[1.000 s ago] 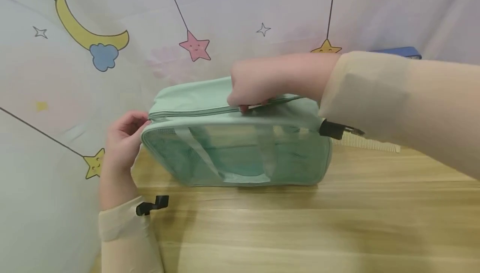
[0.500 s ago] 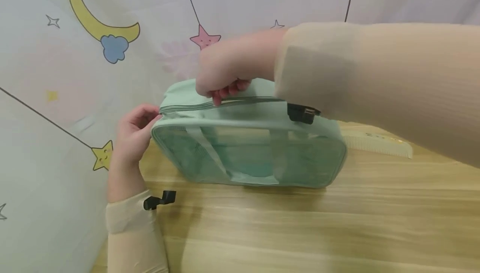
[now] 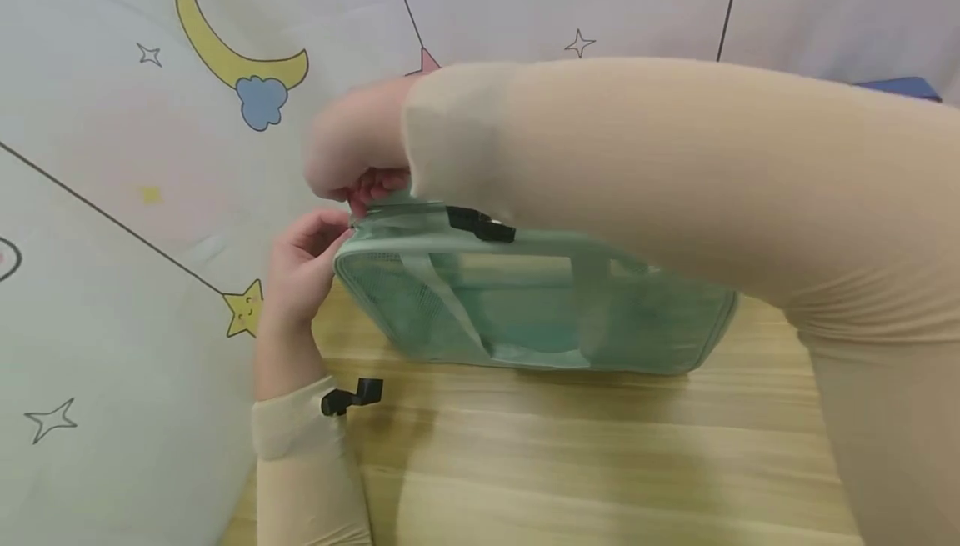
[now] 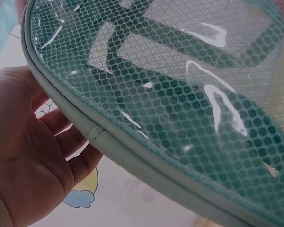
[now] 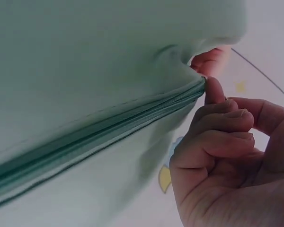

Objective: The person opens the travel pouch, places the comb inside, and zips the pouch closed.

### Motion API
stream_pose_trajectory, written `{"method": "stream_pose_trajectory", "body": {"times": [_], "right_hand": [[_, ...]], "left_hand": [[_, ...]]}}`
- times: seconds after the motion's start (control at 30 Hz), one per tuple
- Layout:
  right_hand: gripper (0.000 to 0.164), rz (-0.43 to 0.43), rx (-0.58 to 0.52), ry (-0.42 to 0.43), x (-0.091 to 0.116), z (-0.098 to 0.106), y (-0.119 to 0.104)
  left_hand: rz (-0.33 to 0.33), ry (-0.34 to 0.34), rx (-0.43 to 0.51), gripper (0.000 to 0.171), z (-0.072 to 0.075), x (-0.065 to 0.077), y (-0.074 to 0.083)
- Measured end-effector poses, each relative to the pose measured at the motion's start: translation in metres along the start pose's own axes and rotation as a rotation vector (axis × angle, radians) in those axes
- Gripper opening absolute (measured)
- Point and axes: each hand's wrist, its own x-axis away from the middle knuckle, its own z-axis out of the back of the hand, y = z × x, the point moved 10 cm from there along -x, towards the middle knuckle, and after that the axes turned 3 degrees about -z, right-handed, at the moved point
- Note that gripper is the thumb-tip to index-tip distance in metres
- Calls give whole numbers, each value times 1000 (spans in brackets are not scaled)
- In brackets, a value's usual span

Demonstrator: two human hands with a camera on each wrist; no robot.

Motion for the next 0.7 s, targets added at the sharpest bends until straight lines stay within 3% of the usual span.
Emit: {"method": "stream_pose_trajectory", "body": {"times": [0.1,0.23,0.43,0.57,0.7], "right_hand": [[27,-13,-11,14,-7,-2,-7],[27,-36,-47,38,-10,-1,-7],[31,20,-60,48,10,14,7],[36,25,-105,122,40,40,37],[37,16,-214,210,72,60,93]], "left_hand": [[-9,4,19,7,-3,-1,1],[-21,-6,23,22,-2,-2,4],[6,-2,21,20,8,-3,0],[33,18,-11,9,16,-2,-3],[49,26,-45,8,26,-2,-4]]}}
